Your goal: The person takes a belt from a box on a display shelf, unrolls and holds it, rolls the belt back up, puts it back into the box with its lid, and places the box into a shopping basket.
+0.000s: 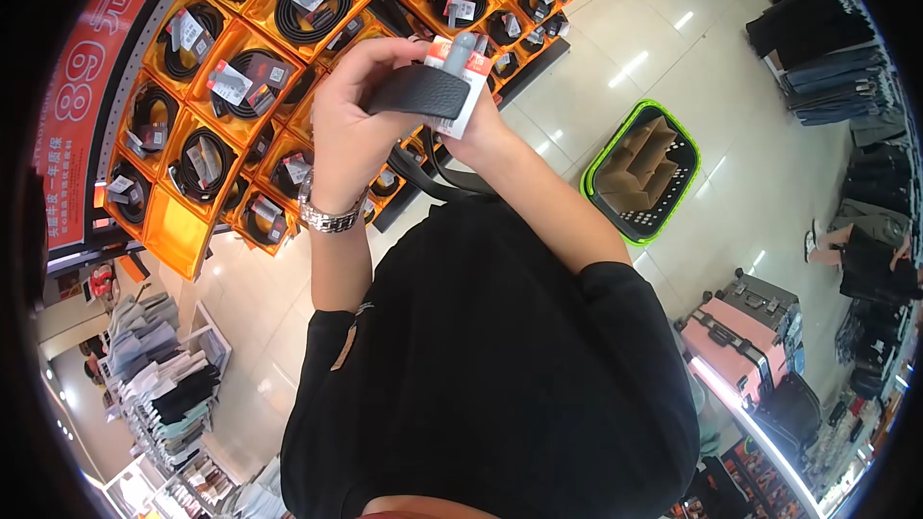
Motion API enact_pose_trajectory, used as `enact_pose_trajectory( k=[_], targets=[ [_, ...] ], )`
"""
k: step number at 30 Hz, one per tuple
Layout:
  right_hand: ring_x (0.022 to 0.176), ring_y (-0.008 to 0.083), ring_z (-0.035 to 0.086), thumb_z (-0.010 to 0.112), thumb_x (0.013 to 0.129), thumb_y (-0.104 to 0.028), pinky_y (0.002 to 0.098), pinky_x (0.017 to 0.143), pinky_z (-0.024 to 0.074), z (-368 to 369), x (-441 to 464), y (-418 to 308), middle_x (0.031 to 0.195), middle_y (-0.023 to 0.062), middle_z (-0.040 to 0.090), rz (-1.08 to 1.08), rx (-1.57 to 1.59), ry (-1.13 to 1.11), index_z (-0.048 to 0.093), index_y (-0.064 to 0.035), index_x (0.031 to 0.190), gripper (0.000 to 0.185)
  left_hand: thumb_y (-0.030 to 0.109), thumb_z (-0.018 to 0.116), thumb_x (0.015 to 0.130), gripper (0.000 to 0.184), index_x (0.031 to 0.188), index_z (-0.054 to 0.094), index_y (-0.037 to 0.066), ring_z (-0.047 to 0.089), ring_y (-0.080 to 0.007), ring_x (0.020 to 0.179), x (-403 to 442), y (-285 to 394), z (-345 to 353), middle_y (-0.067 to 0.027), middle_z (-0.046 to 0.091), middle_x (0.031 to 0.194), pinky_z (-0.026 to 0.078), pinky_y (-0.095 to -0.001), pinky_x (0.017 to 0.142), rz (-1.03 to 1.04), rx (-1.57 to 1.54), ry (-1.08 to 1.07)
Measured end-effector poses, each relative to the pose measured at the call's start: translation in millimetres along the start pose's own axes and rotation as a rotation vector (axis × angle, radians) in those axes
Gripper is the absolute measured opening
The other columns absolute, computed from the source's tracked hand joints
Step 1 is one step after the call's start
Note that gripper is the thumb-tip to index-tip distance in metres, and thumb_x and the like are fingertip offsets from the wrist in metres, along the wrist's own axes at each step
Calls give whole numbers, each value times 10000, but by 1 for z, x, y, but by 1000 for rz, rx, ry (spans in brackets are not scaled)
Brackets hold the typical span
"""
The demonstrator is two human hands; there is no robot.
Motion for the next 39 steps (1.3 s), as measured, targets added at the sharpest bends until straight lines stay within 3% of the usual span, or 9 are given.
enact_pose_trajectory(
  k=[7, 11, 17, 19, 22, 26, 29, 33, 39],
  targets=[
    [943, 165, 630, 512, 903, -500, 306, 798, 542, 11, 2, -5, 1057, 62, 613, 18, 51, -235, 512, -87, 1207, 513, -100, 561, 738, 425, 1147, 551, 17, 570, -59, 767, -8, -14, 3, 5, 605, 832, 441, -186, 700, -72, 25, 45],
    [872, 137, 633, 550, 913, -356, 286, 754, 541, 23, 4, -9, 1016, 58, 612, 24, 49, -371, 551, -35, 1157, 403, -66, 581, 774, 407, 1175, 544, -13, 571, -54, 765, -13, -14, 4, -12, 619, 851, 437, -177, 667, -172, -245, 41],
    [536, 133, 524, 585, 870, -367, 265, 560, 441, 28, 2, -26, 608, 11, 537, 171, -10, 96, 554, -116, 780, 268, 29, 595, 846, 262, 1105, 597, -11, 581, -72, 768, -32, -12, 4, -24, 625, 832, 446, -201, 695, -86, -159, 15],
    [462, 101, 419, 522, 886, -447, 268, 519, 401, 35, 2, -42, 509, 9, 457, 121, -19, -84, 537, -122, 760, 348, -58, 547, 828, 251, 1064, 611, -2, 594, -85, 820, -49, -18, -7, -38, 627, 912, 480, -213, 724, -29, -185, 80],
    [380, 84, 293, 489, 904, -443, 278, 489, 371, 39, -2, -65, 432, -25, 361, 69, 0, -113, 567, -108, 773, 368, 94, 548, 890, 137, 956, 610, -9, 573, -97, 634, -65, -34, -17, -68, 636, 841, 461, -214, 605, -64, -408, 97],
    [372, 38, 405, 449, 920, -429, 210, 391, 385, 40, -1, -71, 513, 11, 518, 163, 222, -263, 549, -28, 759, 444, 109, 527, 904, 127, 933, 600, 9, 522, -78, 560, -67, -62, -33, -65, 626, 815, 375, -190, 530, -83, -313, 267],
    [363, 78, 406, 437, 924, -409, 182, 372, 337, 46, 4, -72, 489, -32, 412, 255, 441, -538, 414, -132, 652, 389, 48, 452, 891, 249, 1105, 570, -5, 517, -81, 657, -51, -72, -26, -81, 608, 1015, 346, -191, 557, -242, -302, 224],
    [404, 67, 413, 484, 905, -396, 180, 398, 359, 22, 17, -70, 476, -51, 391, 122, 343, -144, 410, -141, 676, 351, 85, 440, 885, 398, 1264, 495, -24, 514, -92, 713, -34, -75, -2, -99, 597, 1058, 369, -202, 591, -306, -388, -25],
    [431, 59, 436, 470, 928, -427, 174, 412, 388, 62, 2, -70, 501, -42, 463, 338, 590, -756, 428, -129, 724, 364, -93, 512, 736, 310, 1025, 599, -21, 513, -72, 715, -34, -69, 8, -23, 589, 866, 431, -215, 674, -323, -323, -179]
  ],
)
Point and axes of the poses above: each hand's wrist, its own x-axis towards the middle knuckle, its own z-axis out of the palm, y = z × x, the point moved 7 cm from there along x, towards the middle knuckle
